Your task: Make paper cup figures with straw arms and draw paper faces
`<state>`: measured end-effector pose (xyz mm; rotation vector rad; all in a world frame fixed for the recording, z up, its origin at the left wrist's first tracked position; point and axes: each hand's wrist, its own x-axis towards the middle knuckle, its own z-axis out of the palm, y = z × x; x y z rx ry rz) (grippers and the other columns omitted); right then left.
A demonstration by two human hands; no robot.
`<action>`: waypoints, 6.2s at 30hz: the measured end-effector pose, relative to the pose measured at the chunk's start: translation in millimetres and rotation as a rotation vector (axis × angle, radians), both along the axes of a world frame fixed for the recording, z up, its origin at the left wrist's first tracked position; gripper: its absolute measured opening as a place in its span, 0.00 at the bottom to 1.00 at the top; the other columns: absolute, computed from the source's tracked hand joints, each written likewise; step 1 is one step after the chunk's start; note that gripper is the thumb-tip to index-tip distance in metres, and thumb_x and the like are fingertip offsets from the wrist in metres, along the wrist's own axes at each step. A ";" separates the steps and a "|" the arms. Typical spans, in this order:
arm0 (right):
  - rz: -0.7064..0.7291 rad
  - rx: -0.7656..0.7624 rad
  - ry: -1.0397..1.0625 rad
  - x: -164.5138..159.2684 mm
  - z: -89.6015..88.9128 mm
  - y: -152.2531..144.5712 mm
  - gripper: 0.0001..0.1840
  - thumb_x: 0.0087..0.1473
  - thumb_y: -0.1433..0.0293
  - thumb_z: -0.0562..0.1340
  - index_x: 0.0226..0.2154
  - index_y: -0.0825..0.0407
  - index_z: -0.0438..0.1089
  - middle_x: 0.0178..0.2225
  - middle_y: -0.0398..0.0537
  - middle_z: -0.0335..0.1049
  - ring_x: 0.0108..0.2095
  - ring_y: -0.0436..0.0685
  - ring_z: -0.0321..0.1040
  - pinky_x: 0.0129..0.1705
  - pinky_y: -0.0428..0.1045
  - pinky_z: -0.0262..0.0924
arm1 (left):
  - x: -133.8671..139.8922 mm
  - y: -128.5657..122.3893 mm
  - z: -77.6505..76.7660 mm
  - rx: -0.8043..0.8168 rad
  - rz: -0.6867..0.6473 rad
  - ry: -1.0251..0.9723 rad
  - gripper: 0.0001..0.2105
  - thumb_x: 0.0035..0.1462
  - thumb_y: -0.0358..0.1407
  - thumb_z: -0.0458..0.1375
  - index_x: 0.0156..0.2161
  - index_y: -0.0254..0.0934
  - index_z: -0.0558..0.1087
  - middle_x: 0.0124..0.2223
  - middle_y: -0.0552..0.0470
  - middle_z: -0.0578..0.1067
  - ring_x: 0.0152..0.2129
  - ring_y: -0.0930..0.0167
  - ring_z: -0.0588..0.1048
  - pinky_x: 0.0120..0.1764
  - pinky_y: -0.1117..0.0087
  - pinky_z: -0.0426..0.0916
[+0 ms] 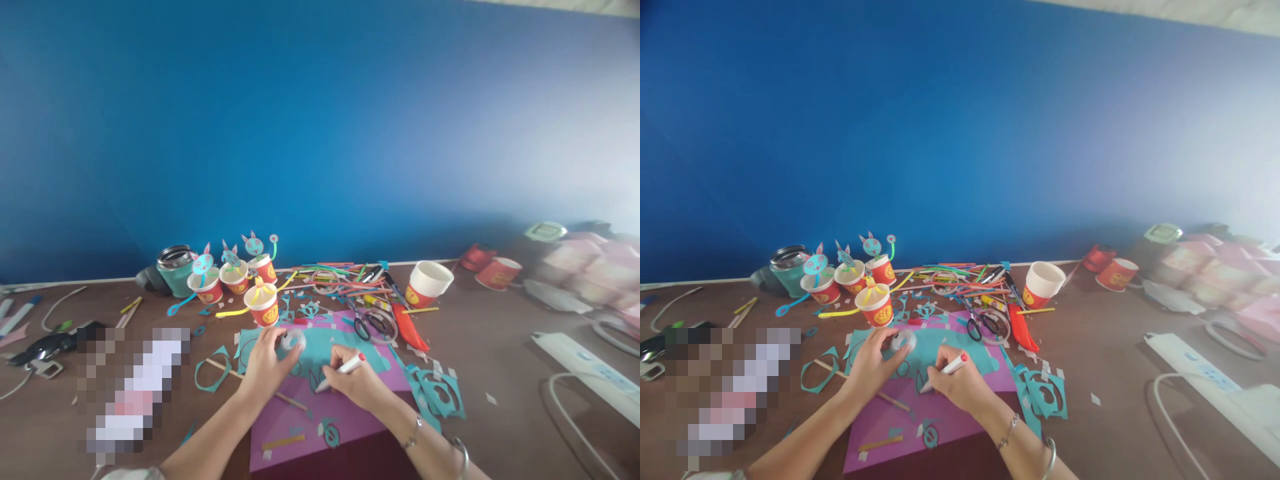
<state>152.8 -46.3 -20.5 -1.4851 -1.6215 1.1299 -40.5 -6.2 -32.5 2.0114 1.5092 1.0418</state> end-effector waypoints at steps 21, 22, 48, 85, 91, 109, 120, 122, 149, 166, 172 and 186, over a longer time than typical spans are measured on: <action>-0.009 -0.004 0.004 -0.1 -1.2 0.8 0.12 0.45 0.71 0.58 0.17 0.50 0.52 0.13 0.35 0.58 0.15 0.45 0.51 0.17 0.41 0.45 | 0.1 -0.7 1.9 -0.017 -0.005 -0.012 0.13 0.52 0.42 0.58 0.39 0.35 0.70 0.37 0.48 0.73 0.34 0.66 0.73 0.38 0.64 0.69; -0.012 -0.003 0.007 -0.2 -1.2 0.6 0.12 0.45 0.71 0.57 0.17 0.49 0.52 0.13 0.35 0.58 0.15 0.45 0.51 0.17 0.41 0.45 | -0.1 -0.7 1.7 -0.017 -0.004 -0.016 0.13 0.52 0.42 0.58 0.39 0.36 0.70 0.37 0.48 0.73 0.34 0.66 0.73 0.38 0.64 0.70; -0.047 0.080 0.005 0.5 -5.7 2.6 0.12 0.48 0.70 0.58 0.18 0.50 0.54 0.15 0.35 0.56 0.18 0.46 0.52 0.21 0.43 0.48 | -0.4 -0.8 1.4 -0.030 -0.002 -0.012 0.13 0.52 0.43 0.57 0.39 0.37 0.70 0.37 0.48 0.73 0.34 0.65 0.73 0.38 0.62 0.70; -0.045 0.130 0.161 5.8 9.2 13.0 0.11 0.47 0.66 0.58 0.19 0.50 0.56 0.16 0.37 0.59 0.18 0.47 0.52 0.20 0.43 0.48 | -0.8 -2.2 -0.1 0.034 0.058 0.085 0.11 0.51 0.42 0.58 0.37 0.37 0.70 0.35 0.48 0.73 0.35 0.62 0.73 0.39 0.61 0.69; -0.070 0.034 0.089 16.4 -1.5 8.5 0.11 0.44 0.70 0.56 0.17 0.49 0.53 0.12 0.36 0.57 0.14 0.46 0.54 0.18 0.42 0.47 | -1.7 -1.7 -2.7 0.033 0.033 0.081 0.12 0.52 0.43 0.58 0.38 0.37 0.69 0.36 0.47 0.73 0.35 0.63 0.73 0.40 0.60 0.68; -0.032 -0.008 -0.002 16.2 -11.0 9.8 0.11 0.43 0.70 0.56 0.16 0.49 0.52 0.12 0.35 0.56 0.14 0.45 0.51 0.17 0.40 0.44 | -2.0 -2.2 -1.9 0.052 0.030 0.075 0.12 0.52 0.43 0.58 0.38 0.37 0.69 0.36 0.47 0.73 0.35 0.63 0.73 0.40 0.61 0.69; -0.037 -0.003 -0.005 13.0 -3.9 8.3 0.11 0.44 0.69 0.56 0.17 0.50 0.54 0.13 0.36 0.60 0.15 0.45 0.53 0.18 0.41 0.46 | -1.8 -2.5 -0.1 0.012 0.025 0.079 0.13 0.52 0.44 0.57 0.38 0.37 0.69 0.37 0.47 0.73 0.36 0.63 0.73 0.41 0.60 0.68; -0.040 0.011 -0.011 12.2 -2.4 8.2 0.11 0.45 0.69 0.56 0.17 0.50 0.54 0.13 0.37 0.61 0.16 0.45 0.53 0.18 0.41 0.46 | -1.8 -2.5 0.1 0.013 0.023 0.079 0.13 0.53 0.44 0.57 0.39 0.37 0.69 0.37 0.47 0.73 0.36 0.63 0.72 0.41 0.60 0.68; -0.117 0.076 -0.014 11.0 -3.6 10.2 0.13 0.45 0.68 0.57 0.16 0.49 0.53 0.12 0.36 0.59 0.15 0.46 0.52 0.17 0.42 0.49 | -1.7 -2.9 0.8 0.032 0.016 0.072 0.11 0.52 0.41 0.58 0.38 0.37 0.68 0.37 0.48 0.73 0.36 0.63 0.73 0.41 0.60 0.68; -0.113 0.079 -0.066 12.9 -7.8 11.8 0.11 0.41 0.73 0.55 0.15 0.50 0.51 0.12 0.36 0.56 0.14 0.45 0.51 0.17 0.41 0.45 | -1.9 -2.9 0.8 0.044 0.034 0.069 0.12 0.51 0.43 0.58 0.37 0.37 0.69 0.36 0.48 0.74 0.35 0.63 0.73 0.39 0.61 0.69; -0.105 0.064 -0.054 13.2 -10.1 11.1 0.11 0.42 0.72 0.55 0.15 0.49 0.51 0.11 0.35 0.57 0.13 0.45 0.53 0.17 0.41 0.44 | -2.3 -1.9 -0.9 0.053 0.027 0.065 0.12 0.51 0.43 0.58 0.37 0.38 0.69 0.36 0.48 0.73 0.35 0.63 0.73 0.39 0.60 0.69; -0.090 -0.002 -0.029 14.2 -11.6 10.8 0.10 0.39 0.73 0.54 0.15 0.49 0.50 0.11 0.33 0.53 0.13 0.45 0.52 0.16 0.40 0.43 | -2.5 -1.8 0.5 0.034 0.019 0.066 0.13 0.51 0.44 0.57 0.37 0.37 0.70 0.36 0.48 0.73 0.35 0.63 0.73 0.39 0.61 0.69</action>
